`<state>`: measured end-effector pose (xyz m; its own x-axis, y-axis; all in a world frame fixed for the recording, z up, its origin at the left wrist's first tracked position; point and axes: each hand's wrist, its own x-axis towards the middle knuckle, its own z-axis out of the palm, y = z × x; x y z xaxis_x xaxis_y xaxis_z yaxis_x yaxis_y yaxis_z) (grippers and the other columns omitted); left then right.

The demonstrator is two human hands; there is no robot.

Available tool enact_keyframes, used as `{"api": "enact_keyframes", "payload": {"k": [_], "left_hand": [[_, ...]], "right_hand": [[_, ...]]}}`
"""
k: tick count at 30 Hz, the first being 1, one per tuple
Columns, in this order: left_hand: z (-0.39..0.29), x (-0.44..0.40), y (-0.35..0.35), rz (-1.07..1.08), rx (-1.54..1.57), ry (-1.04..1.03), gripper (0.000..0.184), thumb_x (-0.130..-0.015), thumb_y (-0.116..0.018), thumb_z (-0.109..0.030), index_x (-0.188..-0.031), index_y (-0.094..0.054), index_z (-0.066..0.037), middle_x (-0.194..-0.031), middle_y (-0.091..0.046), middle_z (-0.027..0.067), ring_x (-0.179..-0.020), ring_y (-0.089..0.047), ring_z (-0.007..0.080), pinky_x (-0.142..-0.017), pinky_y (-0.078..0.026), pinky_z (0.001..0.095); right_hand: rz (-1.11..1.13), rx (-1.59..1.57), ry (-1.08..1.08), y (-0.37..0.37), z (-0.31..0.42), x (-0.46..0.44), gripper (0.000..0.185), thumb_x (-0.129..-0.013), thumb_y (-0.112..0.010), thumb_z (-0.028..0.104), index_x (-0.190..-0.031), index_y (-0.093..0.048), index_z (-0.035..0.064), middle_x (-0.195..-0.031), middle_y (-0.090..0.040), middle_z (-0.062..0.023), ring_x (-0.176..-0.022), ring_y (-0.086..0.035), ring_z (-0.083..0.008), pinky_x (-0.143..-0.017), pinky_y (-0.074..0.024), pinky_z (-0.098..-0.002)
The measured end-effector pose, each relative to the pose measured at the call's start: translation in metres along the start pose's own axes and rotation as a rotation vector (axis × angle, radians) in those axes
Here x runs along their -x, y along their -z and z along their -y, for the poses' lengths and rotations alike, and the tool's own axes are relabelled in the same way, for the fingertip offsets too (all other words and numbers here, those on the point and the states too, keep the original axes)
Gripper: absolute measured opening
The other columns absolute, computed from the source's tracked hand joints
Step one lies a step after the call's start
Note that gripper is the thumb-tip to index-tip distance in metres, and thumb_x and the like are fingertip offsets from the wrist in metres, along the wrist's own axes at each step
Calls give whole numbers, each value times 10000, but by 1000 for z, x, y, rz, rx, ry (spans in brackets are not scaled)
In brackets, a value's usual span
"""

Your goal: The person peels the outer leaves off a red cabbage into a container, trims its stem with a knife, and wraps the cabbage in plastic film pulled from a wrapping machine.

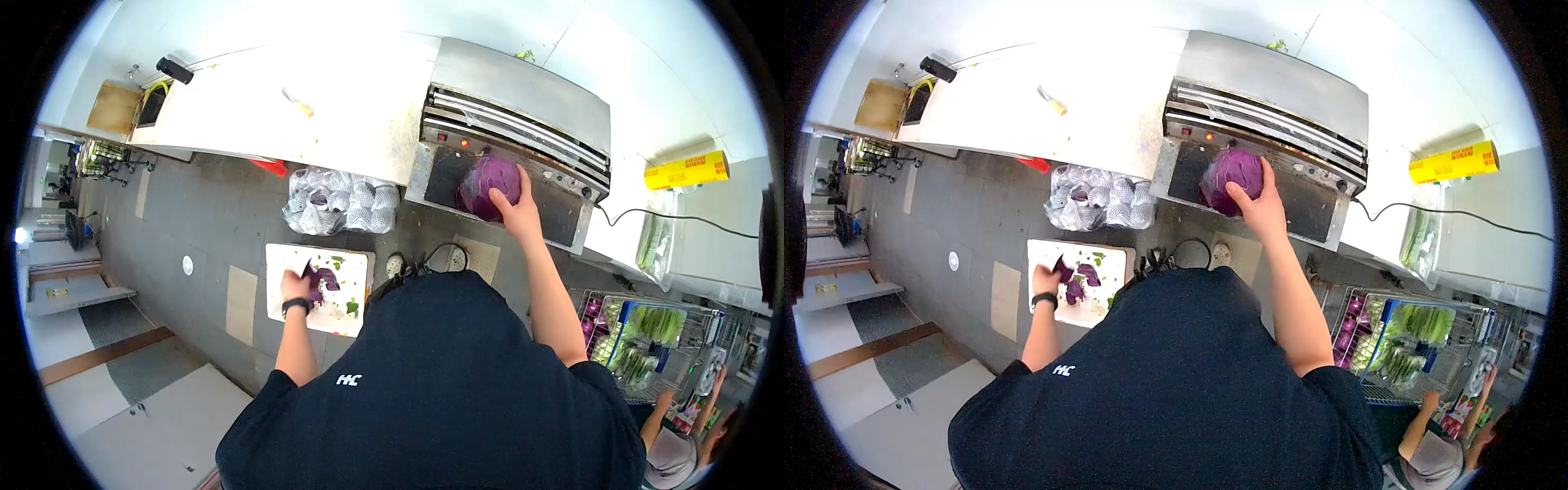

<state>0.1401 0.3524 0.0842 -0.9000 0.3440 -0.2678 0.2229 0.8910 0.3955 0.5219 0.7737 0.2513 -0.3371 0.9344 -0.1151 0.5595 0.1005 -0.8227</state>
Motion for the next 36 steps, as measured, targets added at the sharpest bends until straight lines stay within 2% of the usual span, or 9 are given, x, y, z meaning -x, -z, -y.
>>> {"api": "enact_keyframes", "payload": {"k": [2, 4, 6, 8, 10, 14, 18, 27, 36], "left_hand": [[31, 18, 14, 121, -169, 227, 684, -624, -867, -244, -1185, -559, -1, -1127, -648, 244, -1034, -643, 389, -903, -526, 434], [18, 25, 13, 232, -231, 194, 829, -616, -877, -272, -1317, -528, -1, -1220, -601, 276, -1118, -606, 400, -979, -503, 426], [-31, 16, -7, 130, -28, -107, 799, -653, -865, -297, -1306, -542, 32, -1286, -580, 276, -1171, -588, 390, -1007, -481, 434], [-140, 12, -10, 424, 464, -309, 537, -834, -764, -225, -1251, -563, 46, -1213, -633, 224, -1105, -633, 305, -964, -503, 396], [-255, 37, -9, 605, 714, -428, 465, -880, -746, -228, -1239, -547, -9, -1167, -636, 117, -1073, -616, 181, -905, -517, 328], [-411, 86, 10, 379, 438, -1292, 641, -801, -787, -288, -1301, -490, -20, -1320, -527, 181, -1226, -539, 337, -1009, -473, 411], [-452, 82, -4, 462, 289, -1506, 606, -758, -764, -251, -1265, -517, -31, -1316, -499, 196, -1241, -501, 388, -1061, -420, 418], [-458, 91, 9, 533, 245, -1477, 436, -725, -690, -91, -1126, -527, -33, -1221, -507, 182, -1175, -525, 385, -1005, -451, 408], [-452, 91, 10, 453, 192, -1446, 456, -698, -698, -125, -1100, -502, -36, -1176, -496, 165, -1136, -524, 389, -965, -463, 430]], "right_hand": [[2, -64, -11, 0, 5, 4, 977, -781, -744, 573, -1525, -310, 113, -1332, -570, -281, -1221, -580, -411, -1017, -455, -443], [10, -45, -26, -1, 3, 3, 976, -780, -749, 564, -1525, -309, 113, -1327, -573, -280, -1214, -585, -409, -1014, -457, -442], [13, -23, -36, -1, 1, 0, 974, -780, -754, 554, -1526, -309, 113, -1323, -575, -279, -1208, -589, -406, -1010, -459, -441], [21, -17, -68, -1, 1, 1, 977, -781, -755, 551, -1525, -306, 104, -1315, -579, -279, -1205, -592, -403, -1010, -459, -440], [14, -18, -27, -2, 0, 1, 974, -782, -756, 543, -1524, -308, 99, -1314, -579, -279, -1206, -591, -403, -1007, -461, -439], [-16, -29, 10, -3, -1, 4, 971, -775, -768, 510, -1520, -313, 83, -1321, -575, -277, -1209, -591, -396, -1000, -467, -431], [-6, -46, -9, 1, 6, 12, 987, -756, -783, 485, -1520, -312, 75, -1351, -552, -275, -1219, -589, -375, -1007, -465, -416], [-14, 3, -8, -2, -8, 14, 1050, -734, -764, 576, -1550, -266, 143, -1362, -531, -249, -1252, -548, -392, -1021, -458, -459], [-12, 12, 9, -4, -11, 15, 1061, -731, -773, 565, -1558, -243, 165, -1365, -532, -227, -1243, -552, -392, -1018, -462, -458]]}}
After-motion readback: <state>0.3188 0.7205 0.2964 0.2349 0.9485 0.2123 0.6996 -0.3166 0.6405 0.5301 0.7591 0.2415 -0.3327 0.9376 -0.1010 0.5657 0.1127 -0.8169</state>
